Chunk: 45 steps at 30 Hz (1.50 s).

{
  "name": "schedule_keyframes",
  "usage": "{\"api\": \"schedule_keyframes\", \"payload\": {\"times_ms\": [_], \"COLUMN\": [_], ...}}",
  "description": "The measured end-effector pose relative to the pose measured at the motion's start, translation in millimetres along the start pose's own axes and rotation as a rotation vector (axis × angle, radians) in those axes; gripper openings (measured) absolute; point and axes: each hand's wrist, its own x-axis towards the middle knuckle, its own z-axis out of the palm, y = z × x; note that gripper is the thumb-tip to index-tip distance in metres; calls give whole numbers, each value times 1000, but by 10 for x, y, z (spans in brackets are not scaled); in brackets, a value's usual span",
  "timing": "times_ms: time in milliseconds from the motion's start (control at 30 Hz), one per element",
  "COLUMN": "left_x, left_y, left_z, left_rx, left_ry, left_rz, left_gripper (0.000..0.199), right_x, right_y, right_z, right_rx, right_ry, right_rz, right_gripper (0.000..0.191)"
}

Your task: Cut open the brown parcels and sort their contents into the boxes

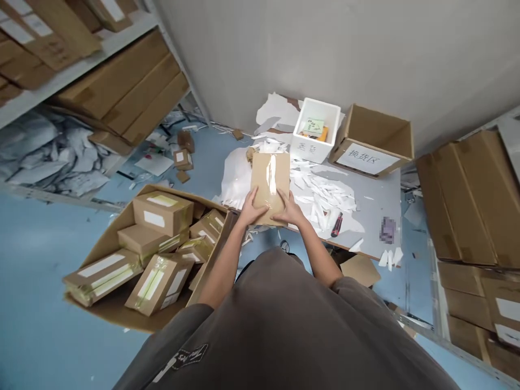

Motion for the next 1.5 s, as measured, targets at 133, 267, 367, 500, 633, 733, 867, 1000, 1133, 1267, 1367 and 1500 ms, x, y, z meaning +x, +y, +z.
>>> {"api": "schedule_keyframes", "payload": {"times_ms": [133, 267, 367, 500, 633, 733, 867, 1000, 1133, 1267, 1367, 1500], "left_x": [473, 654, 615, 388, 225, 248, 333, 386, 458, 547, 599, 668], "left_y": [-51, -111, -167, -296, -425, -472, -481, -458, -406, -402, -439, -380], "left_z": [777, 1129, 1086, 831, 709, 744, 759, 692, 601, 474, 374, 248], "left_rx": [18, 90, 143, 102, 58, 99, 129, 153, 214, 238, 201, 186], "left_ry": [-95, -122, -89, -155, -330, -307, -332, -374, -399, -393, -412, -451], "left_rz": [-27, -13, 6, -5, 45, 66, 72, 97, 157, 159, 119, 106], "left_gripper": [89, 75, 76, 92, 124, 114, 108, 105, 95, 93, 91, 88], "right_x": [59, 90, 37, -178, -375, -391, -324, -267, -199, -119, -70, -50], "right_y": [712, 1069, 1115, 1093, 1118, 1124, 1097, 1050, 943, 775, 654, 490], "right_z": [-197, -267, -310, -280, -111, 10, 86, 148, 240, 349, 413, 359], "right_rx": [129, 201, 168, 115, 100, 102, 95, 148, 224, 264, 261, 229], "right_ry": [81, 118, 124, 32, -53, 25, 102, 178, 277, 335, 358, 358], "right_rz": [157, 176, 224, 191, 149, 169, 195, 142, 107, 169, 203, 216], "right_gripper": [120, 111, 100, 108, 115, 98, 93, 88, 80, 83, 86, 81]}}
